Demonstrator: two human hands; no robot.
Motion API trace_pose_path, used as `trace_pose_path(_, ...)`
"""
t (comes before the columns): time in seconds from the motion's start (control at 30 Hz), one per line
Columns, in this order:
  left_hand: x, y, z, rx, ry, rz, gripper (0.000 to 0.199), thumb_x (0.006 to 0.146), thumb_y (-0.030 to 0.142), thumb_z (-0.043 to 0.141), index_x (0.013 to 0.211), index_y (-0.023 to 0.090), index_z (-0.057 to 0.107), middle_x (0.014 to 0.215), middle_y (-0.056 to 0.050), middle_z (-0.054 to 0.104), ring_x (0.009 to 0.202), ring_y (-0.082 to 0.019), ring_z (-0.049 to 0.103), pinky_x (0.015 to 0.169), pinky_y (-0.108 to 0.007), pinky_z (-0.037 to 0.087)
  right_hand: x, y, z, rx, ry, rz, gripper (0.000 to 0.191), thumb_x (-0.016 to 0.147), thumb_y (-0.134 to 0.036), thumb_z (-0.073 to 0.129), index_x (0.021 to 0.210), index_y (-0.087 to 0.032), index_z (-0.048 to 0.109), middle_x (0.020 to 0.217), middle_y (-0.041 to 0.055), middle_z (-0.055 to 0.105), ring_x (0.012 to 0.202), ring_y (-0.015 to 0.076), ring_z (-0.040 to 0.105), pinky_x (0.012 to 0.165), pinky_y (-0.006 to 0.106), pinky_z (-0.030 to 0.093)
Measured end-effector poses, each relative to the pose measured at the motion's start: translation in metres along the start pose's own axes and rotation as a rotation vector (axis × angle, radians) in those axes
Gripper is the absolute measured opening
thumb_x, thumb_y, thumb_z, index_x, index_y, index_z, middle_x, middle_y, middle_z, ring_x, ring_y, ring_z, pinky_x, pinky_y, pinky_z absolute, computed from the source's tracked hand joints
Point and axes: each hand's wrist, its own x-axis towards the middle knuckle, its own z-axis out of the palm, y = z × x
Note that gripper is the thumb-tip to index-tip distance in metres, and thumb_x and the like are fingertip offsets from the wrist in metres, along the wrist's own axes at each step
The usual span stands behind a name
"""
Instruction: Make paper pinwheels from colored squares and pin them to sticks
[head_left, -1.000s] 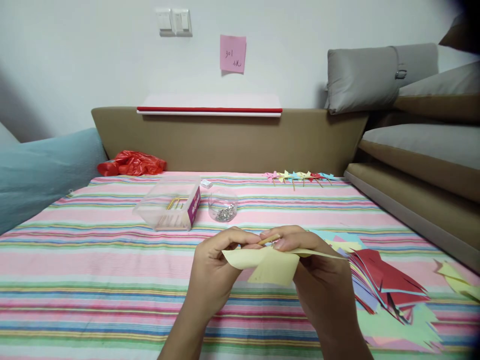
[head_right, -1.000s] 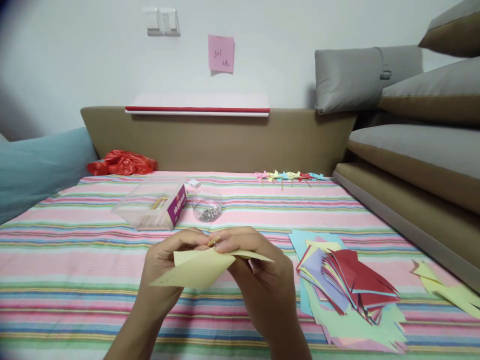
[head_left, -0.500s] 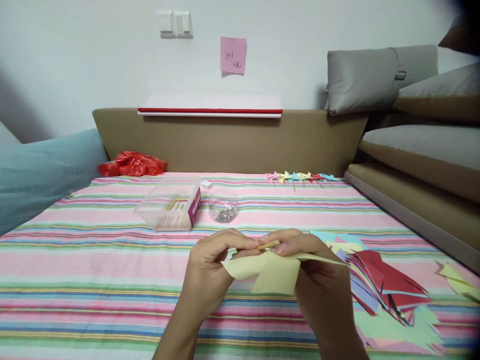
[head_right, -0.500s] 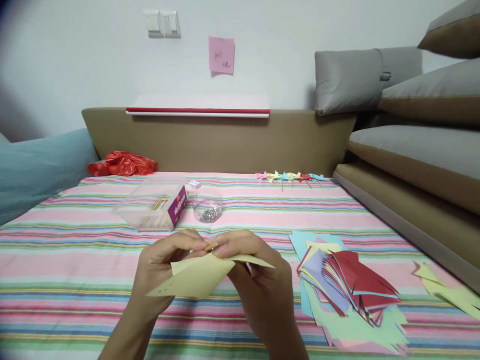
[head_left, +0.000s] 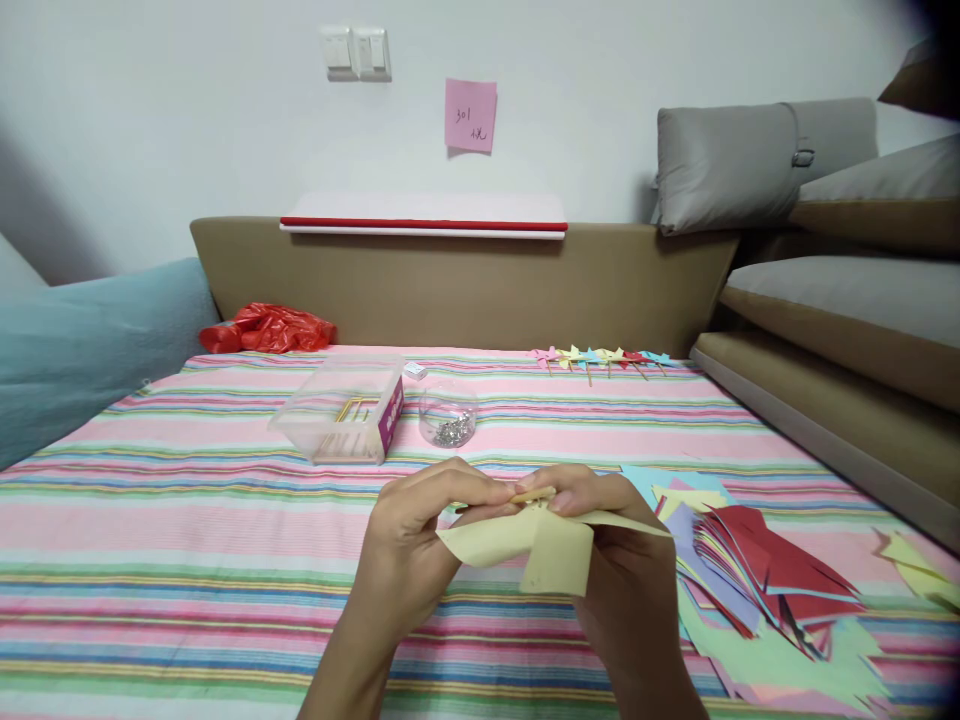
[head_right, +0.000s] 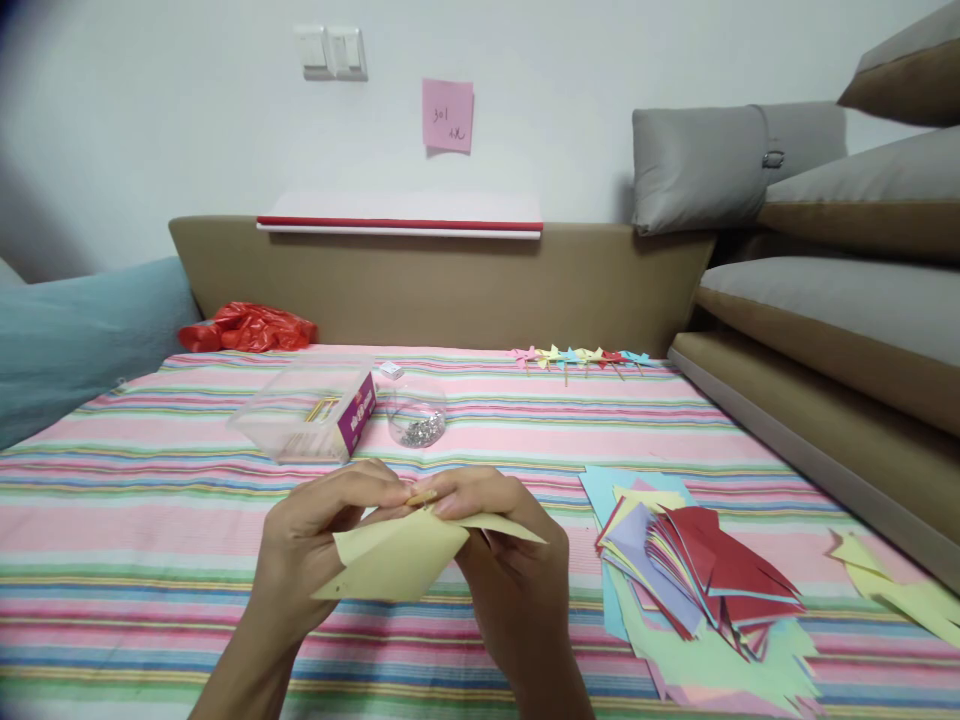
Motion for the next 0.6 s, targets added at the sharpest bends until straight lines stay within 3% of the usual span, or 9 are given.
trace_pose_path(0.5,-0.0032,0.0007,-0.0017,0.065,-0.013,0.009,0.019,0.084,0.01,0.074,0.096,0.025,0.078,0.081,-0.002,0.076,0.071,-0.017,0.069,0.064,-0.026,0.054,0.0014,0.0058,0.0056,0.039,0.033,0.005,0.019,0.089,-0.011,0.067,0.095,-0.029,0.07,0.099,0.0037,0.074,0.099,0.0203,0.07,0.086,0.037,0.057)
trace_pose_path(0.6,-0.0021,0.0011,-0.0022,0.107,-0.02,0.031,0.018,0.085,0.01,0.073,0.095,0.024,0.077,0.081,-0.003,0.076,0.07,-0.017,0.069,0.063,-0.027,0.054,0.0034,0.0054,0.0068,0.067,0.063,0.028,0.014,0.088,-0.016,0.071,0.092,-0.03,0.071,0.096,0.0029,0.073,0.094,0.0178,0.069,0.079,0.031,0.058)
